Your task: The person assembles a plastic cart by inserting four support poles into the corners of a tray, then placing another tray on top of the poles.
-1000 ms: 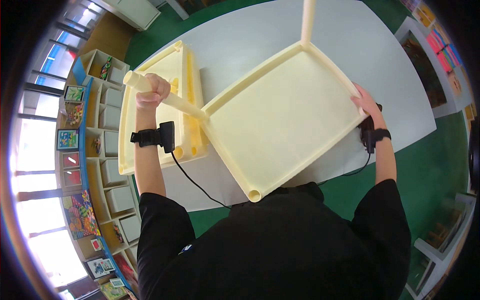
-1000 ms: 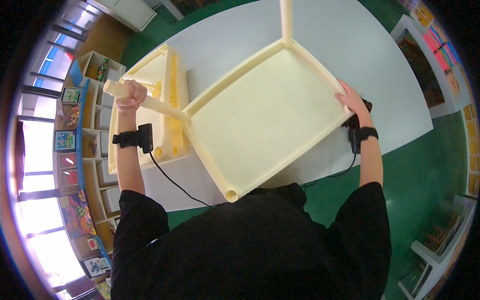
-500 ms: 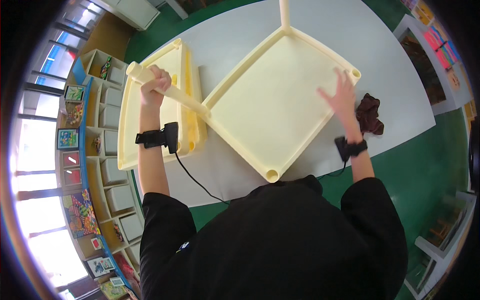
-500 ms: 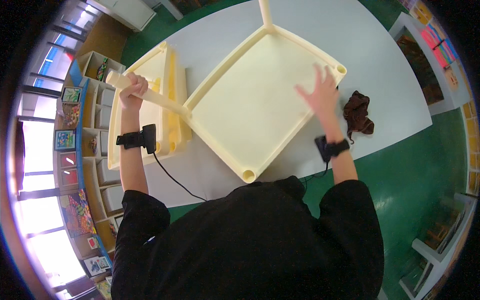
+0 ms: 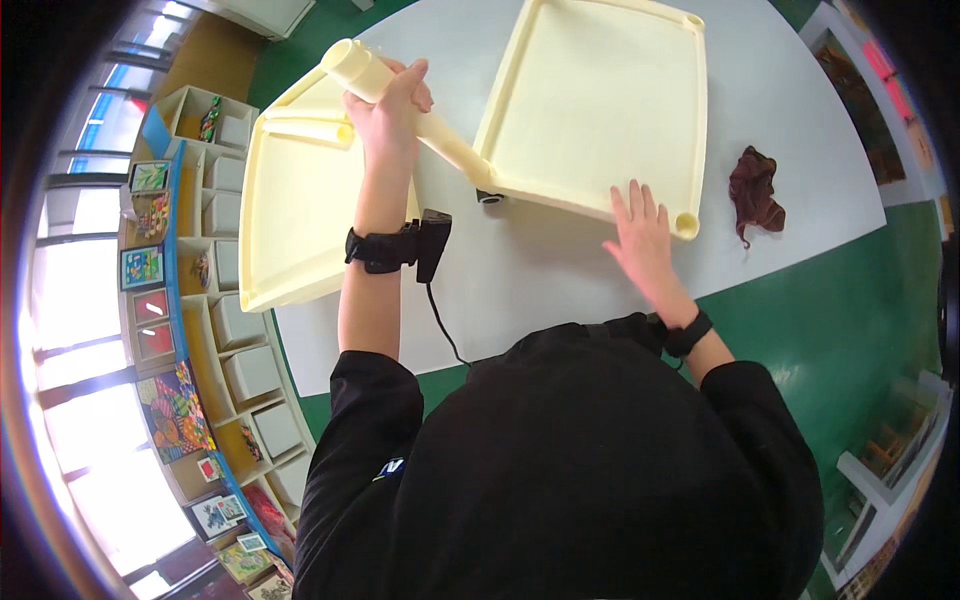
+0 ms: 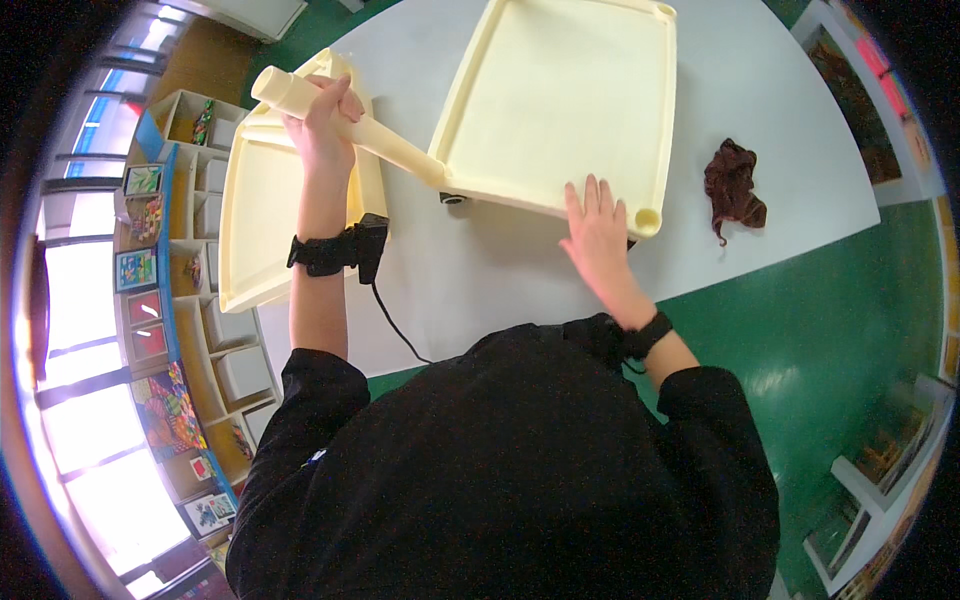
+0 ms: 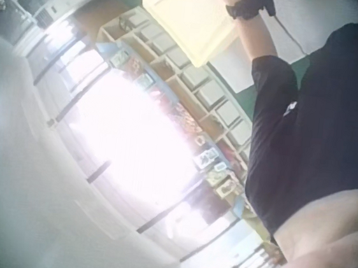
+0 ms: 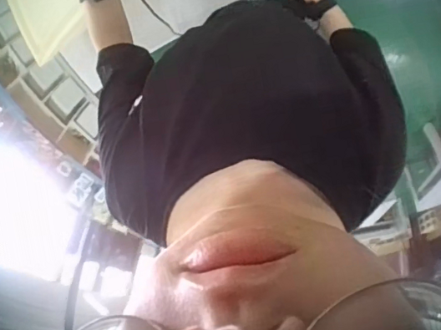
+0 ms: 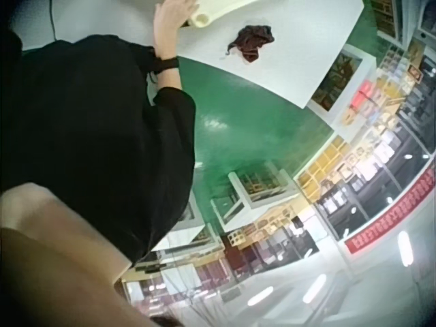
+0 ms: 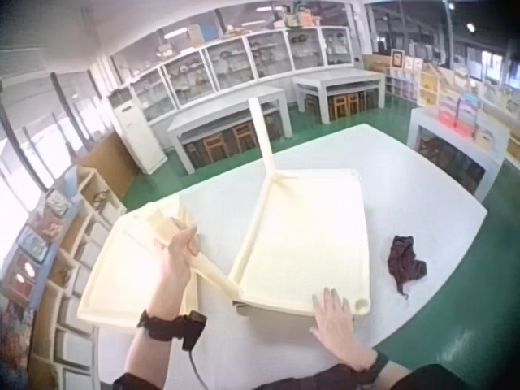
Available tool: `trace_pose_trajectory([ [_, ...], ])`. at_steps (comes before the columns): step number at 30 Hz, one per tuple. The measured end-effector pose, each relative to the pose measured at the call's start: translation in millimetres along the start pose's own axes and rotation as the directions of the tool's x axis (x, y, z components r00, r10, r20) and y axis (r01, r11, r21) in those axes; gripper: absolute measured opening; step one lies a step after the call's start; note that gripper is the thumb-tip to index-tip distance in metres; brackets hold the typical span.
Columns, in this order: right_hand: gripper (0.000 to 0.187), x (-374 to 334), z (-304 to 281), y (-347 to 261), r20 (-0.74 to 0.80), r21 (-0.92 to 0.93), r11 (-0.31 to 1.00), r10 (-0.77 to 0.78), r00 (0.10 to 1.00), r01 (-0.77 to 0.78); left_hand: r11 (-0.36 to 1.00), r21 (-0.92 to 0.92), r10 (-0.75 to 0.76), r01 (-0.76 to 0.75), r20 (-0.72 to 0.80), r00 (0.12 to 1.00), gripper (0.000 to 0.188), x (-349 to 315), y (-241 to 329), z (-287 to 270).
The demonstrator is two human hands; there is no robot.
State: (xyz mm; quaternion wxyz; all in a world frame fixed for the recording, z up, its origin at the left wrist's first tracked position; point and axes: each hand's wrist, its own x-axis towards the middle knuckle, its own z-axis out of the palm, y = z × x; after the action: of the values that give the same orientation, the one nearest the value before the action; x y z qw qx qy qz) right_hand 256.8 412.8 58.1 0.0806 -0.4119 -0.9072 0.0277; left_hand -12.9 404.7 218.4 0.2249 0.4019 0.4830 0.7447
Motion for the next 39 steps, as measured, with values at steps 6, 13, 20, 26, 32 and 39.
trace_pose_trajectory([
  [6,0.069,28.4,9.0,35.0,-0.072,-0.01,0.992,-0.124,0.99,0.124,0.988,-0.077,-0.101,0.132,0.325,0.94,0.019,2.4,-1.5,-6.0],
  [13,0.068,39.2,10.5,48.6,-0.022,-0.009,0.973,-0.232,0.972,0.232,0.963,-0.122,-0.078,0.238,0.725,0.685,0.02,13.8,-7.9,-17.1],
  [20,0.066,39.4,9.5,56.3,-0.004,-0.01,0.961,-0.276,0.961,0.275,0.922,-0.201,0.102,0.331,0.95,0.294,0.024,34.6,-21.4,-11.5],
  [26,0.066,52.7,6.5,69.3,-0.009,0.041,0.953,-0.301,0.954,0.301,0.901,-0.282,0.145,0.331,0.913,0.382,0.018,20.5,-17.6,-9.0],
  [32,0.07,60.1,6.7,73.4,0.05,0.007,0.955,-0.297,0.953,0.297,0.988,0.152,-0.02,0.022,-0.015,1.0,0.014,-35.9,-14.4,23.8],
  [39,0.069,52.9,14.8,62.6,0.007,0.029,0.964,-0.266,0.964,0.265,0.963,0.268,0.074,-0.035,-0.14,0.987,0.016,-38.6,-22.4,24.3],
])
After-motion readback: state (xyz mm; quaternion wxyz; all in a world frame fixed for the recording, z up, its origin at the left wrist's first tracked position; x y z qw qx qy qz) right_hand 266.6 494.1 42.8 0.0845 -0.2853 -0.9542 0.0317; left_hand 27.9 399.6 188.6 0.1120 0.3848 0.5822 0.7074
